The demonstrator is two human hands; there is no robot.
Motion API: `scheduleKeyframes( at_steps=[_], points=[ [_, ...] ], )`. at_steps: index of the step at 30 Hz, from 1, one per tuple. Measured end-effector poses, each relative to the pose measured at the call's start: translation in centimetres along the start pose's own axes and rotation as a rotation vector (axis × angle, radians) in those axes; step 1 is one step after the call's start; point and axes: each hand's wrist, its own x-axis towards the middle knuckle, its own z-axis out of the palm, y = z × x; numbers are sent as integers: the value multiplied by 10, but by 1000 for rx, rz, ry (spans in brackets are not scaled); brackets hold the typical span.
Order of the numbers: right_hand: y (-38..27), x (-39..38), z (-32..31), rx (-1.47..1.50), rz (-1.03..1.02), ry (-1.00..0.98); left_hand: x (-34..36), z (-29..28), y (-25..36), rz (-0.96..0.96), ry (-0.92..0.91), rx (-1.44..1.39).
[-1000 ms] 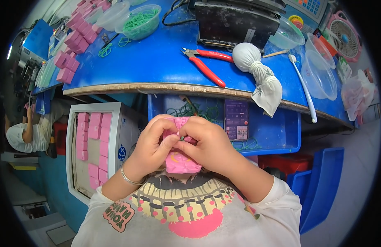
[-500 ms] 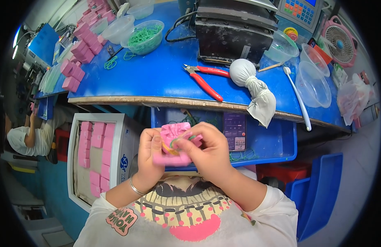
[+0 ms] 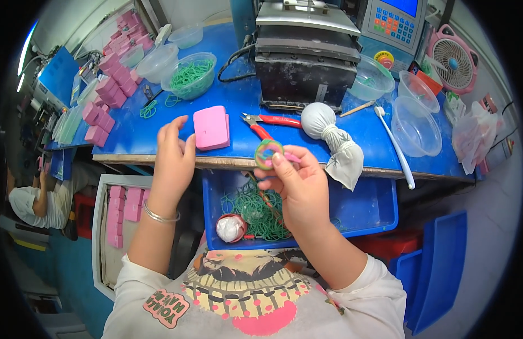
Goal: The recorder is assembling and cleaning pink wax or silicone molds, including trimming excess material and inserting rubber bands.
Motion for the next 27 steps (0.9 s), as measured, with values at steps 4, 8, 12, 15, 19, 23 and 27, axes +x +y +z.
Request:
scheduleKeyframes(
  at_steps=[4,8,12,15,19,23,27],
  points=[
    [13,-4,2,-123,-48,16,-31,-17,46,-50,-127,-667],
    [20,-4,3,-847,-797,-195,-58,-19,83,-537,-395,-1778],
    [26,-14,9,-980,-889,-315,-63,-20,80,-632,-426,-1763],
    [35,-31,17,-328,-173,-188,-75,-16,76,-605,-345,-1761],
    [39,-35,15,-252,-3,-128,-87,-14,57,-416,-167,-1262],
    [51,-39,7,-394,-53,-109,-89,-13,57,-377,-148,-992],
    [62,-40,-3,-461,-42,-46,-85,-11,58,-133,-214,-644]
  ],
)
